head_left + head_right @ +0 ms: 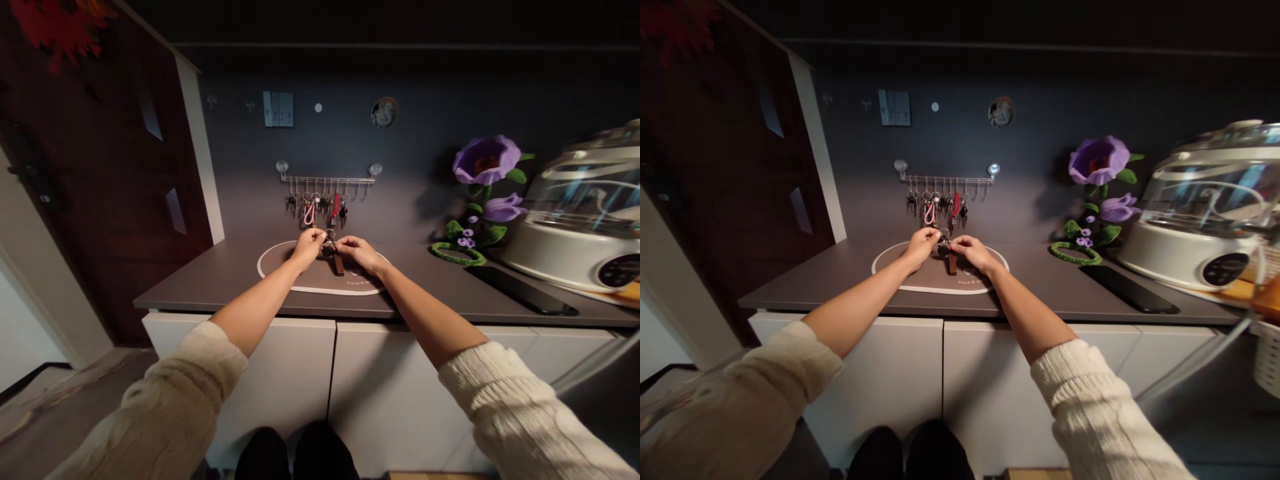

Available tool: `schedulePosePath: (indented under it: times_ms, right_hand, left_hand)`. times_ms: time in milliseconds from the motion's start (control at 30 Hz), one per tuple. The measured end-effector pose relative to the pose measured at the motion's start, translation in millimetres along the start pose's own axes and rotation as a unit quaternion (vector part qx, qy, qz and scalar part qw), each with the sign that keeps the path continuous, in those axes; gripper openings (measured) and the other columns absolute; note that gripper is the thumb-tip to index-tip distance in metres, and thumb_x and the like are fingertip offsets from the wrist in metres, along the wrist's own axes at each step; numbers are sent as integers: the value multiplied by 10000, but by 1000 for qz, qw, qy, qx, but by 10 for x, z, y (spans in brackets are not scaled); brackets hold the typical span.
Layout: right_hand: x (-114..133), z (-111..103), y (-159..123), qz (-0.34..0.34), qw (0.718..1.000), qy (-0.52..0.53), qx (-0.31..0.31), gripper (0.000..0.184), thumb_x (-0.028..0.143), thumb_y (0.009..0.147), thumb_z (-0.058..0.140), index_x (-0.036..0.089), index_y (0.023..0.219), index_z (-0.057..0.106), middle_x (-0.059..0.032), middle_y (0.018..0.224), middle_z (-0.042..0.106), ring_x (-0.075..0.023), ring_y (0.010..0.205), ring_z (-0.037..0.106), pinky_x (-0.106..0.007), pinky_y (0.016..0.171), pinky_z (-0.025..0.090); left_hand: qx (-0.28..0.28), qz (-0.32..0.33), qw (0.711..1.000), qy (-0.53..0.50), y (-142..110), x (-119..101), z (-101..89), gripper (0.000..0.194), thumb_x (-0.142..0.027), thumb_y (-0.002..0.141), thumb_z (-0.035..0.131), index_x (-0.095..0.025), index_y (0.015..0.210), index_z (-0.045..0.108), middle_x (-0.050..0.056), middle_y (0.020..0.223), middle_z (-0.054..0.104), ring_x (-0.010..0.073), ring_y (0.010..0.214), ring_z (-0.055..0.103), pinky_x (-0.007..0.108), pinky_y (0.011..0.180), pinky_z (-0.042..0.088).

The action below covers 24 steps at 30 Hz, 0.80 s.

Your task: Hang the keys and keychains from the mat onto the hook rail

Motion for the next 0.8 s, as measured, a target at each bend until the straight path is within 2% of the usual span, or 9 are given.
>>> schedulePosePath:
  times_ms: [100,233,567,800]
  right_hand:
    - [81,-10,10,-32,999,19,-10,312,383,624,673,185,850,587,-10,822,625,-114,708,547,-261,719,421]
    - [142,-25,27,-56,998,21,-25,295,412,650,640,176,820,588,-3,829,608,-106,750,539,-258,768,411]
    - [184,-55,50,-69,996,18,-51,328,443,602,664,153,726,575,18,688,563,-87,636,482,-240,675,390]
    - [217,-164,63,-79,992,36,-91,319,429,567,690,145,687,608,14,646,566,-90,609,466,-243,642,372]
  left_hand:
    - [2,-14,1000,-25,6,36,13,120,-226,777,493,-133,797,565,3,708,595,94,644,513,211,614,409]
    - [14,-12,999,-34,12,56,45,164,-293,771,511,-141,803,564,1,715,598,93,642,519,208,602,408]
    - [46,7,995,-90,-1,72,145,187,-319,725,561,-139,777,557,-23,629,547,74,568,470,197,569,385]
    - [48,44,996,-61,-11,2,153,154,-281,719,564,-135,768,576,-4,669,583,97,611,513,226,625,408]
Point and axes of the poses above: each hand's wrist, its own y-axis towards the middle knuckle, its own z-axis out of the palm, x = y × z, the point moved 9 cm from there along y, towards the middle knuckle
